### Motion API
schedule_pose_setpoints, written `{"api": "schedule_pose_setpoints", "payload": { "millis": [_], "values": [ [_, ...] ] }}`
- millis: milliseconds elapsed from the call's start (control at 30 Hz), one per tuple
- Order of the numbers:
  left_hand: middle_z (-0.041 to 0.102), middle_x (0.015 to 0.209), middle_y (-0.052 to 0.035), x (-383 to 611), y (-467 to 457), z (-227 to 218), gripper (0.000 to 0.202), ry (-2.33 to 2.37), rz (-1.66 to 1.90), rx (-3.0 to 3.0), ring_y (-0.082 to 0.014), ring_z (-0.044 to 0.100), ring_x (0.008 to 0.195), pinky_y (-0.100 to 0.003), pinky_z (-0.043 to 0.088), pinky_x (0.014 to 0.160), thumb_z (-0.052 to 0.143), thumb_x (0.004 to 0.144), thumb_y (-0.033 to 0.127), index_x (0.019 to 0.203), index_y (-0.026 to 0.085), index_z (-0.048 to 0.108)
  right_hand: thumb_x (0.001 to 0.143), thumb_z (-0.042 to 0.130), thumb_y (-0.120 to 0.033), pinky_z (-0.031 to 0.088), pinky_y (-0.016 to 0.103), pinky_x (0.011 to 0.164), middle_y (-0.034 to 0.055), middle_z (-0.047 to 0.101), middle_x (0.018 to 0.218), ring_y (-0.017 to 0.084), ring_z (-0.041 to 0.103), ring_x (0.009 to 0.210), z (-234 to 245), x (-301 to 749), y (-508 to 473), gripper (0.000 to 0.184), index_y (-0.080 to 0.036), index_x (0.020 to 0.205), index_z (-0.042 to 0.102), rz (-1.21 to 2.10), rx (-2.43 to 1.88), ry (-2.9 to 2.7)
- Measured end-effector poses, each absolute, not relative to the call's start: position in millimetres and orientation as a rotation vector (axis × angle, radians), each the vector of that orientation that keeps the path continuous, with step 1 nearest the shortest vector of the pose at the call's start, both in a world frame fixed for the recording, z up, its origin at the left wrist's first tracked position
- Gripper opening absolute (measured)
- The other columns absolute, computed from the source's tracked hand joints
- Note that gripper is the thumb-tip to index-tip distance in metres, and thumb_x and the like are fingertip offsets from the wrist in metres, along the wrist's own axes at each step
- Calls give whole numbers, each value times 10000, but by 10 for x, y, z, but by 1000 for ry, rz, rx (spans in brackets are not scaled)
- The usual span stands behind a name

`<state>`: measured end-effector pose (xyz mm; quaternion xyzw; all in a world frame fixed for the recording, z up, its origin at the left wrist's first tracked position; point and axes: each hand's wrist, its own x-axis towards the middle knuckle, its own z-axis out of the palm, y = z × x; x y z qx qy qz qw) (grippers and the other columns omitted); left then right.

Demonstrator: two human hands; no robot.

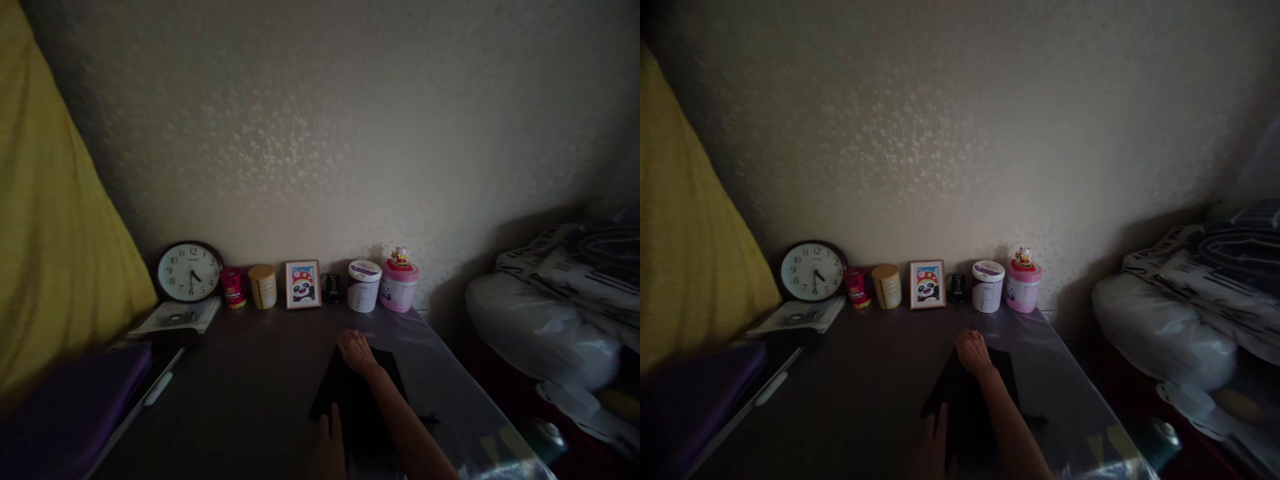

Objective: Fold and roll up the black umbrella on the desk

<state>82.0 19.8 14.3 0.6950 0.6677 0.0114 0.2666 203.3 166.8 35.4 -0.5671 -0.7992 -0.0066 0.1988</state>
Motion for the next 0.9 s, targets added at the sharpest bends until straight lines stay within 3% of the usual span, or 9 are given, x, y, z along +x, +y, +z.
{"api": "schedule_pose_setpoints", "payload": {
  "millis": [167,300,633,900],
  "values": [
    [229,1436,-169,792,144,150,743,1760,54,1919,-257,474,1161,-329,425,877,415,720,59,1386,162,101,848,391,-246,355,344,943,99,621,1089,202,535,1043,339,2330,1551,317,-140,1091,565,-139,-1790,-1840],
    [233,1430,-193,756,58,167,678,1754,203,1993,-228,458,1178,-299,385,925,381,779,90,1387,122,83,832,375,-295,404,326,890,102,630,1046,208,558,1015,291,2812,1240,315,-168,1031,583,-118,-1935,-1562],
    [260,1409,-224,732,-28,285,619,1731,245,2030,-226,475,1158,-291,378,925,354,826,119,1387,91,94,751,396,-514,462,331,737,94,683,882,244,633,860,148,2898,535,452,-159,927,614,443,-1872,-1335],
    [266,1403,-234,725,-25,317,619,1713,257,2043,-220,503,1128,-278,395,904,362,823,111,1382,71,100,707,450,-461,457,359,743,108,684,870,268,628,847,295,2683,565,425,-142,920,631,430,-1756,-1331]
  ]
}}
